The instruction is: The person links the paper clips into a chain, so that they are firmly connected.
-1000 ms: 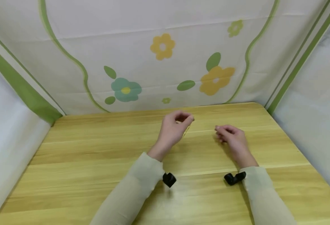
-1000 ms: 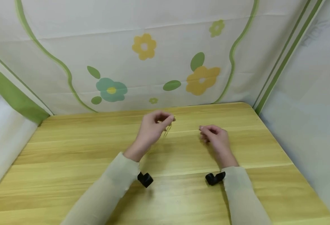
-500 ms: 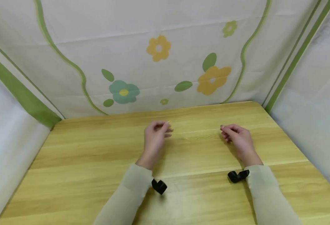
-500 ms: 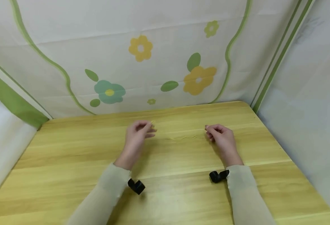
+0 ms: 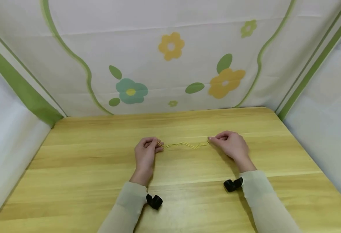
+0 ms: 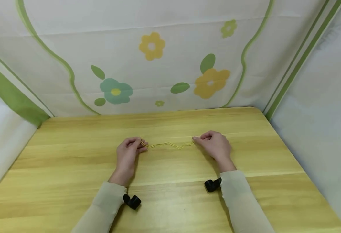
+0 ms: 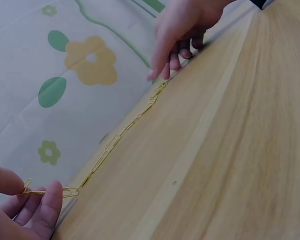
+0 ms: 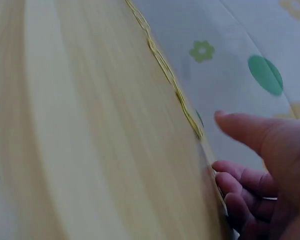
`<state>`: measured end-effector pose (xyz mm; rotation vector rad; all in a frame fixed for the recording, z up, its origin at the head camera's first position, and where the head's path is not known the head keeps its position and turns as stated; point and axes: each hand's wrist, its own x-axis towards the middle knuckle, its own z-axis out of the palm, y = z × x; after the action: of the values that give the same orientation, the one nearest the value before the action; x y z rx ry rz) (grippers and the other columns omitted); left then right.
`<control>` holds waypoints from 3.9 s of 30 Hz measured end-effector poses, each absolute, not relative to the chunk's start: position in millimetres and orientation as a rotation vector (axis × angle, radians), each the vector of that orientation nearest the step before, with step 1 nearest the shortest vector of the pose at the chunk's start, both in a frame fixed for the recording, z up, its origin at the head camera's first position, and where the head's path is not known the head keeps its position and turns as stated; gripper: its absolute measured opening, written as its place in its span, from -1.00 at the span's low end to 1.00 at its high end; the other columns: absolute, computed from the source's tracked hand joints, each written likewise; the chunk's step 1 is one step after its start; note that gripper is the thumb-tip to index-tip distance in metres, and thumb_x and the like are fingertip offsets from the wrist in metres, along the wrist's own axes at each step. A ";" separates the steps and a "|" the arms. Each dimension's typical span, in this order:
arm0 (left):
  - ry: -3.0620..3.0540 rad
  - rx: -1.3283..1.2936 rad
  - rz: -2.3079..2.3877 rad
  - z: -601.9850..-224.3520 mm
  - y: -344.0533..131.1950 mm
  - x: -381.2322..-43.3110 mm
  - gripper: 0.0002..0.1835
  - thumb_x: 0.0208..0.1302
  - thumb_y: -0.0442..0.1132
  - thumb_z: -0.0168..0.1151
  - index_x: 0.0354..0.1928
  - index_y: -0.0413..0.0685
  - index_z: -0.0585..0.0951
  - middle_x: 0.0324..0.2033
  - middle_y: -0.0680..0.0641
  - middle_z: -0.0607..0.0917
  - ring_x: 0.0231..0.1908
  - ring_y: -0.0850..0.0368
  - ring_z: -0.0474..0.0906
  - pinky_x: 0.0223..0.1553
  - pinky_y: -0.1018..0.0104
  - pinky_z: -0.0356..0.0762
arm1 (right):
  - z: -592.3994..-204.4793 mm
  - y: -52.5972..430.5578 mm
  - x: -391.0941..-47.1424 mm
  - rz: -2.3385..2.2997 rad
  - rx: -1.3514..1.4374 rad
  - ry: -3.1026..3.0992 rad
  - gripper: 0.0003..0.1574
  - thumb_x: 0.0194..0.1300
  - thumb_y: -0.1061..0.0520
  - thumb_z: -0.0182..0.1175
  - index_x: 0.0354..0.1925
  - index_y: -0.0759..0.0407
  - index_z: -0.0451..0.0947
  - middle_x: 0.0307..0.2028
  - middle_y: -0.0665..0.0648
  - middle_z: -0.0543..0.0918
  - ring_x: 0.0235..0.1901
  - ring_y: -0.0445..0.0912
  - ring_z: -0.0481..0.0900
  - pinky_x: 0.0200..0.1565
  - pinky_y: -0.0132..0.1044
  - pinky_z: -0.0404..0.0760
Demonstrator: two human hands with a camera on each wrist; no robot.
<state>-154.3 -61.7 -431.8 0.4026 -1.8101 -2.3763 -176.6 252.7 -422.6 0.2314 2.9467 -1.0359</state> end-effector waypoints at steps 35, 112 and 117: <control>-2.016 -0.220 -2.379 -342.1 -38.4 -98.2 -0.83 0.54 -0.31 0.32 -0.05 -0.32 0.72 -0.38 0.04 0.78 -0.48 0.16 0.63 -0.39 0.42 0.53 | -345.3 161.7 -122.3 -2.111 -0.646 2.365 -0.88 0.48 0.33 0.33 -0.07 0.39 0.68 -0.21 -0.06 0.78 -0.28 -0.14 0.72 -0.11 -0.31 0.76; -2.086 -0.179 -2.456 -348.5 -34.9 -97.2 -0.84 0.55 -0.29 0.30 -0.03 -0.26 0.73 -0.33 0.02 0.78 -0.41 0.15 0.65 -0.33 0.40 0.58 | -352.8 161.8 -128.5 -2.051 -0.568 2.290 -0.66 0.36 0.32 0.46 0.08 0.34 0.68 -0.19 -0.04 0.78 -0.20 -0.12 0.74 -0.10 -0.31 0.76; -2.080 -0.190 -2.468 -348.6 -34.8 -96.8 -0.83 0.55 -0.28 0.30 -0.03 -0.27 0.73 -0.33 0.04 0.78 -0.41 0.16 0.66 -0.33 0.40 0.57 | -357.9 162.8 -131.6 -2.086 -0.573 2.183 -0.73 0.37 0.33 0.45 0.03 0.29 0.73 -0.19 -0.04 0.81 -0.23 -0.15 0.73 -0.10 -0.32 0.75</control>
<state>-96.8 -34.8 -348.6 -0.1900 -2.0795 -2.4683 -131.6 162.8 -357.9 -0.5725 2.1833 -2.0859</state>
